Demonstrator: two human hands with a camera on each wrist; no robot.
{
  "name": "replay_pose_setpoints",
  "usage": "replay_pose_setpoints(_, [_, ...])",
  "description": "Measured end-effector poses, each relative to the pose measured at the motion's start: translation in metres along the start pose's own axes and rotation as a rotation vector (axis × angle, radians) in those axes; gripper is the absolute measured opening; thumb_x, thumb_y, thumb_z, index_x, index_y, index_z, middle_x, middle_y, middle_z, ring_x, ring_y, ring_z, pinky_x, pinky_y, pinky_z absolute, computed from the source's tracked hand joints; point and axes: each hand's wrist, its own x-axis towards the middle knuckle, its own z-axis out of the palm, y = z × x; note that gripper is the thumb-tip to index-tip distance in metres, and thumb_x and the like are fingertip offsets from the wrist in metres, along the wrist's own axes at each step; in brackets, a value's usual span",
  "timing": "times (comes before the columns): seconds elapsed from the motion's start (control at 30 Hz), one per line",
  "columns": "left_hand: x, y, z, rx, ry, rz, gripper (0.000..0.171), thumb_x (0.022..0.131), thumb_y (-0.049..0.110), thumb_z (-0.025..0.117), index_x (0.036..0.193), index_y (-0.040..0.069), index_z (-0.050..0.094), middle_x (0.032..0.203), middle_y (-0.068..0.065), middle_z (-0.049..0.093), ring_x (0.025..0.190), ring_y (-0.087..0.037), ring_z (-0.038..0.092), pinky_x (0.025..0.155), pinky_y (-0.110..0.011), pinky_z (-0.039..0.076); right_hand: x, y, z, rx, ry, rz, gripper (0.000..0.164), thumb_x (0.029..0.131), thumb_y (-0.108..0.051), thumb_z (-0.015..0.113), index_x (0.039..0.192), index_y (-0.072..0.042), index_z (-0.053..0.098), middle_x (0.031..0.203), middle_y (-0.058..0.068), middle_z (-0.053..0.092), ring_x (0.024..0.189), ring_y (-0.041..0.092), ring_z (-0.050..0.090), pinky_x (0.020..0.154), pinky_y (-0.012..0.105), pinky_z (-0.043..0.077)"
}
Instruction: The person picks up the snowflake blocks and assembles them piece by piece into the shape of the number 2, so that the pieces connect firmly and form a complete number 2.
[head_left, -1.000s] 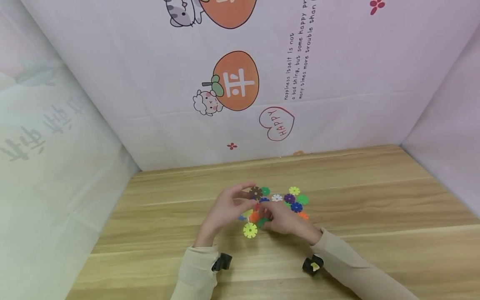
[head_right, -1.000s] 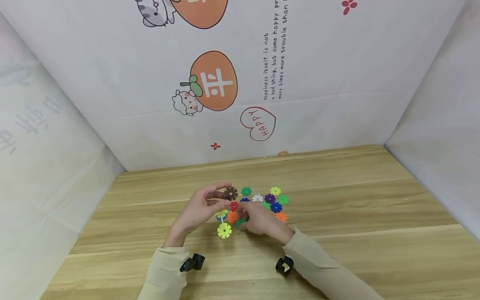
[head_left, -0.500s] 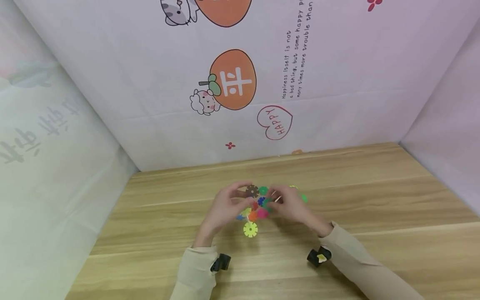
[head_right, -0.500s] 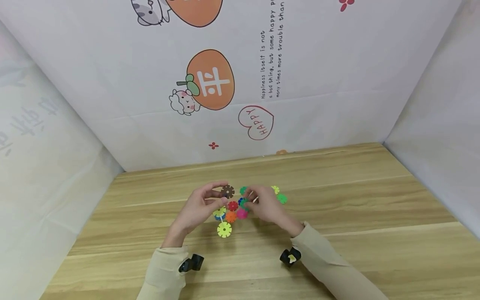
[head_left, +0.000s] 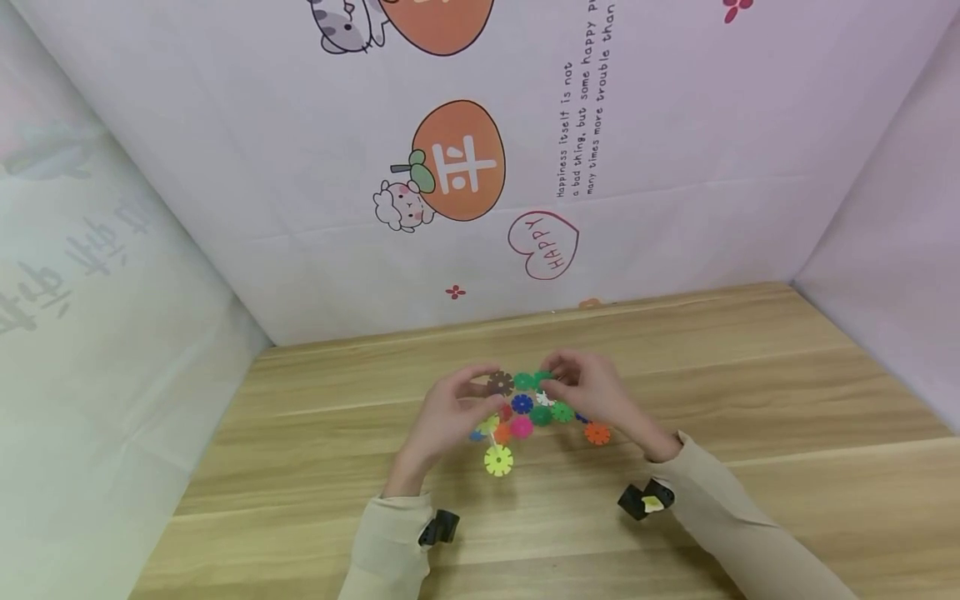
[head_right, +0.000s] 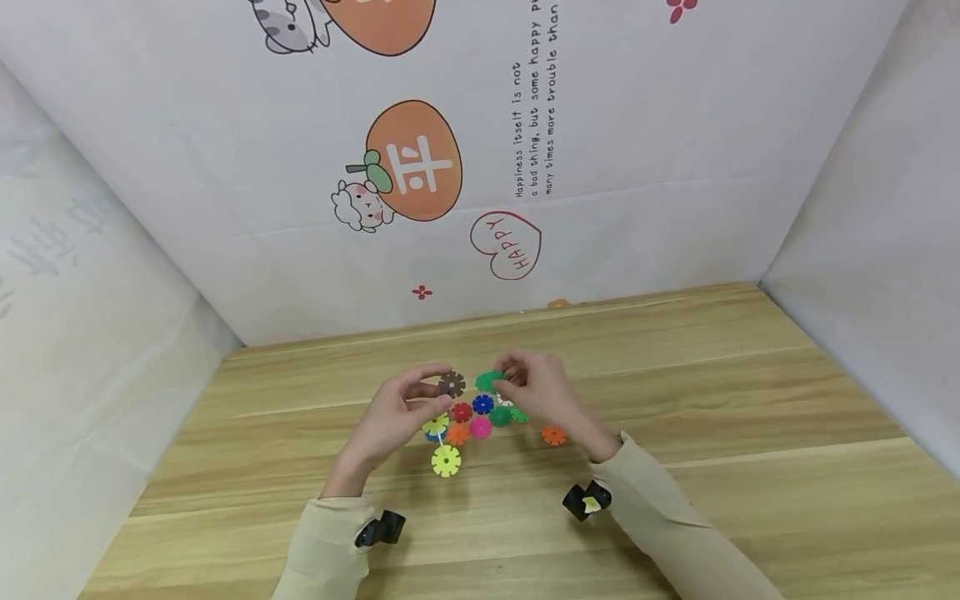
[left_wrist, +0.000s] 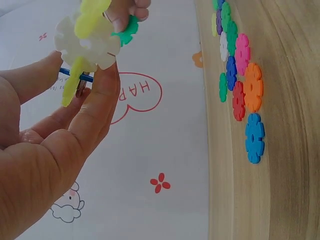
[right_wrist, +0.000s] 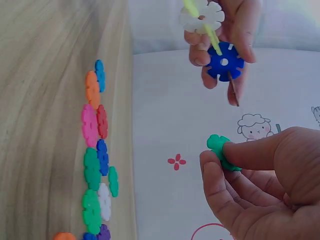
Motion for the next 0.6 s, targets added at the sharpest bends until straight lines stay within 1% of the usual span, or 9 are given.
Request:
replay_pose_setpoints(0.1, [0.0001, -0.0007, 0.0002, 0.015, 0.007, -0.025, 0.042, 0.091, 0.025, 0.066, 0.131, 0.016, 0.057, 0.112, -0.009, 0.068, 0.105, -0.025, 0.062, 0.081, -0.039, 0.053, 0.0001, -0.0027, -0.0008, 0.021, 0.019, -0.018, 0.01, 0.083, 0.004, 0.069, 0.092, 0.002, 0.064, 0.081, 0.009, 0.069, 0.068, 0.016, 0.066, 0.06, 0.023, 0.054])
replay_pose_setpoints(0.2, [0.0003, -0.0015, 0.0, 0.018, 0.008, -0.036, 0.042, 0.092, 0.028, 0.065, 0.131, 0.016, 0.057, 0.11, -0.009, 0.068, 0.104, -0.025, 0.063, 0.08, -0.038, 0.053, 0.0007, -0.0054, -0.0005, 0.04, 0.024, -0.034, 0.01, 0.084, 0.004, 0.069, 0.092, 0.001, 0.064, 0.081, 0.008, 0.068, 0.069, 0.015, 0.066, 0.061, 0.023, 0.054])
replay_pose_setpoints(0.37, [-0.0005, 0.0, 0.0, 0.003, -0.009, -0.011, 0.043, 0.092, 0.026, 0.065, 0.132, 0.013, 0.056, 0.108, -0.01, 0.069, 0.104, -0.025, 0.063, 0.082, -0.04, 0.052, 0.0011, -0.0093, 0.0004, 0.064, 0.005, -0.04, 0.009, 0.085, 0.003, 0.069, 0.091, 0.0, 0.064, 0.081, 0.006, 0.068, 0.068, 0.014, 0.065, 0.06, 0.024, 0.054])
replay_pose_setpoints(0.47, [-0.0009, 0.0007, 0.0007, 0.002, -0.024, 0.005, 0.043, 0.093, 0.023, 0.064, 0.133, 0.011, 0.055, 0.109, -0.011, 0.069, 0.103, -0.025, 0.063, 0.081, -0.042, 0.053, 0.0005, -0.0096, 0.0011, 0.063, -0.003, -0.04, 0.009, 0.085, 0.002, 0.069, 0.091, -0.002, 0.064, 0.081, 0.005, 0.069, 0.068, 0.016, 0.065, 0.059, 0.025, 0.054])
replay_pose_setpoints(0.6, [-0.0008, -0.0002, 0.0018, 0.004, -0.046, 0.025, 0.043, 0.093, 0.02, 0.064, 0.133, 0.009, 0.055, 0.108, -0.012, 0.069, 0.103, -0.025, 0.064, 0.082, -0.042, 0.053, -0.0008, -0.0107, 0.002, 0.056, 0.007, -0.044, 0.009, 0.085, 0.001, 0.07, 0.09, -0.004, 0.065, 0.082, 0.005, 0.069, 0.072, 0.019, 0.066, 0.063, 0.028, 0.056])
